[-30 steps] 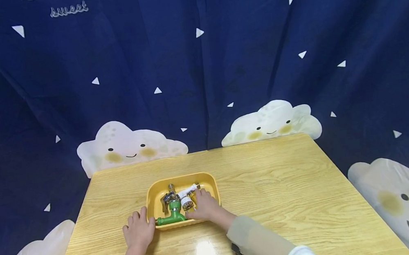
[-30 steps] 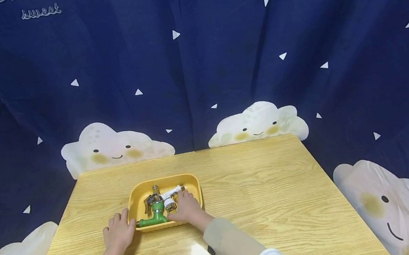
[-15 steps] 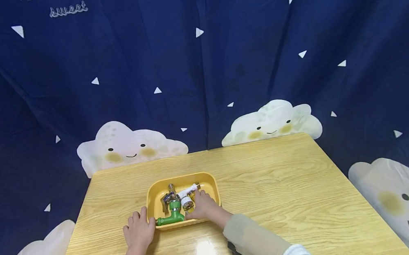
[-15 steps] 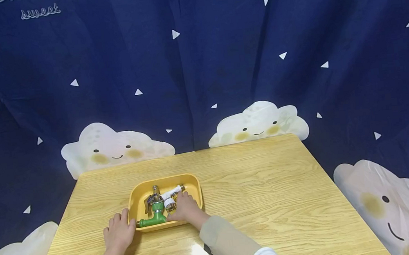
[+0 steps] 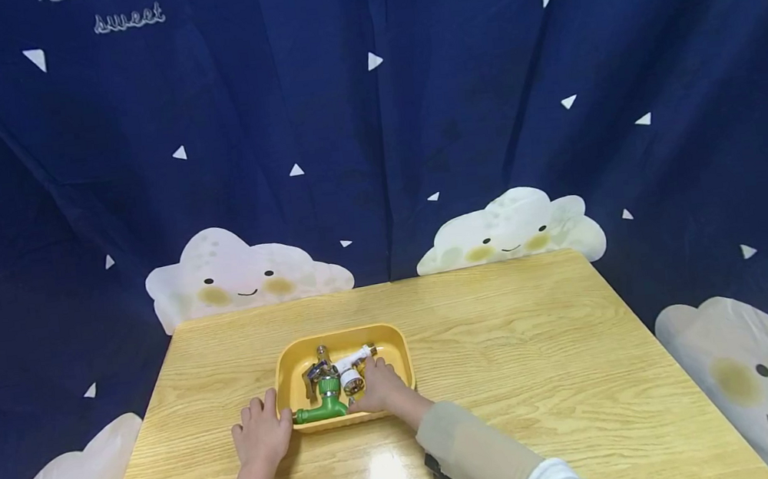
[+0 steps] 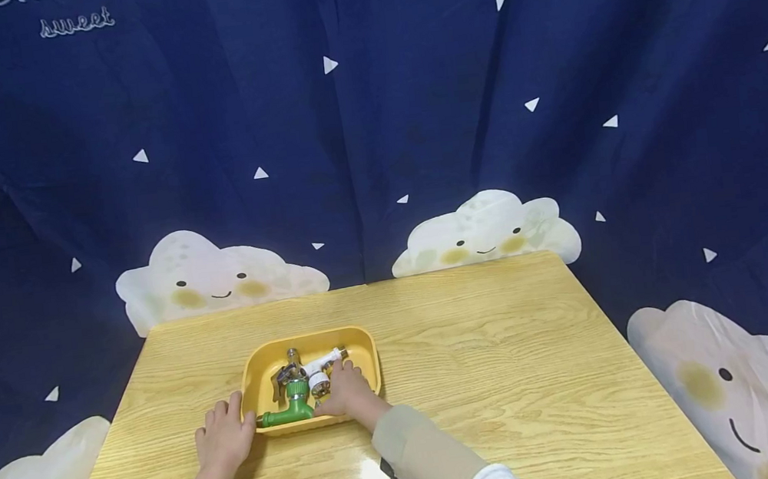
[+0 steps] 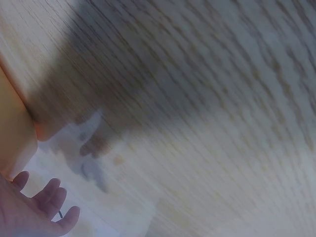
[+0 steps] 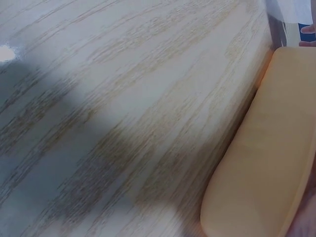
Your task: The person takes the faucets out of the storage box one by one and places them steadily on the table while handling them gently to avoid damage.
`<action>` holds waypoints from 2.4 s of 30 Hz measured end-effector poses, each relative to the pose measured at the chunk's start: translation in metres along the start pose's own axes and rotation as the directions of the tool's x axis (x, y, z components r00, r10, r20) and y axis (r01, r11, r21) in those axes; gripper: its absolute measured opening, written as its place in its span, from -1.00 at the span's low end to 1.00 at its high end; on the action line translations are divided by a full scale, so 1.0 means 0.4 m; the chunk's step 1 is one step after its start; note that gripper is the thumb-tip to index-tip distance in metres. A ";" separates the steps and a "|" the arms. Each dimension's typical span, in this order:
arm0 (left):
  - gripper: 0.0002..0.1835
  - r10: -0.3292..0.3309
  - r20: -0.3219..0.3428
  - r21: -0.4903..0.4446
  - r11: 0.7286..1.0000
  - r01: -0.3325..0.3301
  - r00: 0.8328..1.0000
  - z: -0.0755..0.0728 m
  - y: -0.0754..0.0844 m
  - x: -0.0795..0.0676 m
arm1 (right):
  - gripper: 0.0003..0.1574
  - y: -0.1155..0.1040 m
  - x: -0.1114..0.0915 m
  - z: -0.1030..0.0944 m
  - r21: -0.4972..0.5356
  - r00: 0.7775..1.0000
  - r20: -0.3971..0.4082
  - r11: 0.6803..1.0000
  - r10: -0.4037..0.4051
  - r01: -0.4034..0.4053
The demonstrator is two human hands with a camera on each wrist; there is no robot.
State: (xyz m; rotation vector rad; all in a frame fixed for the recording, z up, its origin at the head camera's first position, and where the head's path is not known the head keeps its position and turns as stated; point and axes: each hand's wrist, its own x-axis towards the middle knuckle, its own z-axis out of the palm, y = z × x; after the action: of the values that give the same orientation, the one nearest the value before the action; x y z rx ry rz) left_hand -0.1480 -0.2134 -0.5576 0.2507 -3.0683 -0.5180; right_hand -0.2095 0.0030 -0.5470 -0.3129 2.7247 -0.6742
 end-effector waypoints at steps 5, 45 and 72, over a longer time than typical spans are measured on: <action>-0.49 -0.007 0.003 0.000 1.000 0.007 1.000 0.001 0.000 -0.001 | 0.35 -0.002 -0.003 0.001 0.019 1.000 -0.001 1.000 0.003 -0.003; -0.49 -0.011 -0.003 -0.018 1.000 0.011 1.000 0.002 0.000 -0.003 | 0.31 -0.025 -0.028 -0.105 -0.306 0.953 -0.170 0.933 -0.250 0.190; -0.49 -0.012 -0.008 -0.011 1.000 0.011 1.000 0.003 0.000 -0.004 | 0.20 0.107 0.025 -0.229 -0.166 0.874 -0.465 0.984 -0.139 0.068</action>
State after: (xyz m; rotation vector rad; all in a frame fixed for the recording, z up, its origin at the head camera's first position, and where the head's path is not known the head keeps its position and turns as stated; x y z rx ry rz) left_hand -0.1465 -0.2130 -0.5586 0.2697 -3.0567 -0.5334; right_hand -0.2567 0.0753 -0.4933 -0.3706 3.2594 -0.6514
